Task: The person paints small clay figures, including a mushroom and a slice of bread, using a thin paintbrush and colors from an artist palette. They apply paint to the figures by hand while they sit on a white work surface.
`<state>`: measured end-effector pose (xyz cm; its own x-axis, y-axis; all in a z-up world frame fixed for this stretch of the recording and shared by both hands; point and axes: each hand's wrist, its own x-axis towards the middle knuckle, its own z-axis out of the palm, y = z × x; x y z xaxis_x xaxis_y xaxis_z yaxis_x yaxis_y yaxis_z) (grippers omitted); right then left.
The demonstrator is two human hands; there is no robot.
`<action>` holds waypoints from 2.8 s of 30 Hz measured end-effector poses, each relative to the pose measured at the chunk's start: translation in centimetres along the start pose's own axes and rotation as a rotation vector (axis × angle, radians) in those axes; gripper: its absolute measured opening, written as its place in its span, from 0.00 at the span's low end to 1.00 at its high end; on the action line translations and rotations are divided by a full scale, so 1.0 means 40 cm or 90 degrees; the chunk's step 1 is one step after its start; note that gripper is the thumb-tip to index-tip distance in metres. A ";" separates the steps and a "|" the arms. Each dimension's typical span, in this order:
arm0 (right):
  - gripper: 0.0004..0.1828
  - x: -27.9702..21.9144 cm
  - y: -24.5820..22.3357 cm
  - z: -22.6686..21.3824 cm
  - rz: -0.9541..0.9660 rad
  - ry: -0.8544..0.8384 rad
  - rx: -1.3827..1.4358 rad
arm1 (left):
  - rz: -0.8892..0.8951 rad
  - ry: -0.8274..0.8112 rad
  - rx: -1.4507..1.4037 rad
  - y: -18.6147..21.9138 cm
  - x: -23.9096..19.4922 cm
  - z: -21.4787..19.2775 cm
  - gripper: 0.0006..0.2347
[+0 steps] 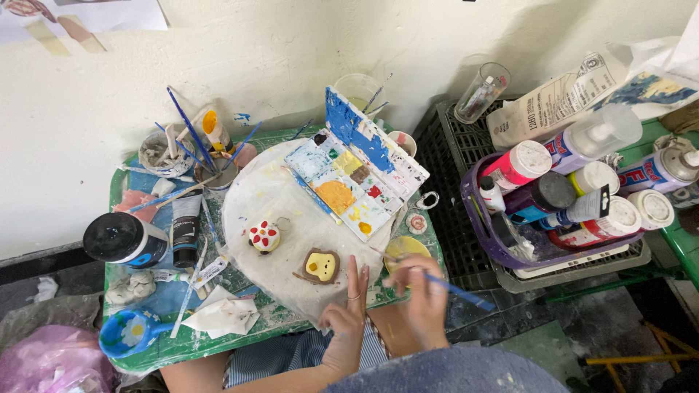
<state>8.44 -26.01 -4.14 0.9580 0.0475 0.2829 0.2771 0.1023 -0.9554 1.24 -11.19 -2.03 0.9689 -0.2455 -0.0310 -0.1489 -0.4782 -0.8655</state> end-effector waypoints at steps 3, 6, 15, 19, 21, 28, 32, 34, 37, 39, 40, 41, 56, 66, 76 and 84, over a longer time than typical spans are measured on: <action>0.09 -0.023 -0.012 0.053 -0.016 -0.111 -0.008 | -0.034 0.032 -0.097 -0.004 -0.008 0.021 0.35; 0.13 -0.053 -0.046 0.084 -0.021 -0.095 -0.188 | -0.039 0.047 -0.220 0.001 -0.019 0.039 0.28; 0.15 -0.071 -0.024 0.086 -0.159 -0.109 -0.274 | -0.010 0.066 -0.291 0.001 -0.027 0.039 0.20; 0.15 -0.065 0.002 0.089 -0.075 -0.049 -0.275 | -0.073 0.098 -0.274 0.020 -0.033 0.021 0.23; 0.15 -0.048 0.015 0.094 -0.128 -0.039 -0.286 | -0.065 0.115 -0.292 0.039 -0.046 0.024 0.23; 0.08 0.001 0.007 0.068 -0.056 0.013 -0.161 | -0.162 0.406 -0.492 0.077 -0.117 0.100 0.12; 0.10 -0.052 0.014 0.032 -0.055 0.035 -0.087 | -0.217 0.303 -0.949 -0.070 -0.212 0.214 0.20; 0.12 -0.094 0.051 0.025 -0.100 0.007 -0.030 | -0.362 0.281 -0.888 -0.127 -0.223 0.252 0.18; 0.12 -0.151 0.103 0.039 -0.136 -0.042 0.013 | -0.372 0.294 -0.895 -0.149 -0.221 0.287 0.17; 0.08 -0.192 0.106 0.066 -0.092 -0.029 -0.064 | -0.319 0.340 -0.872 -0.134 -0.206 0.300 0.17; 0.08 -0.196 0.100 0.070 -0.086 -0.064 -0.080 | -0.290 0.362 -0.859 -0.126 -0.198 0.307 0.17; 0.07 -0.195 0.092 0.071 -0.081 -0.097 -0.097 | -0.274 0.359 -0.868 -0.119 -0.192 0.313 0.18; 0.08 -0.124 0.054 0.079 -0.239 -0.214 -0.309 | -0.141 0.400 -0.914 -0.059 -0.150 0.353 0.21; 0.07 -0.139 0.049 0.078 -0.300 -0.135 -0.352 | -0.149 0.405 -0.928 -0.040 -0.142 0.345 0.19; 0.05 -0.165 0.072 0.077 -0.272 -0.008 -0.303 | -0.132 0.440 -0.886 -0.041 -0.144 0.350 0.17; 0.08 -0.117 0.022 0.091 -0.290 -0.149 -0.313 | -0.167 0.434 -0.895 -0.035 -0.146 0.375 0.18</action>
<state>3.93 -22.51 -6.02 0.7133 0.3241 0.6214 0.7004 -0.2957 -0.6496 -1.26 3.55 -8.14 0.7864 -0.1652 0.5952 -0.4299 -0.8383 0.3353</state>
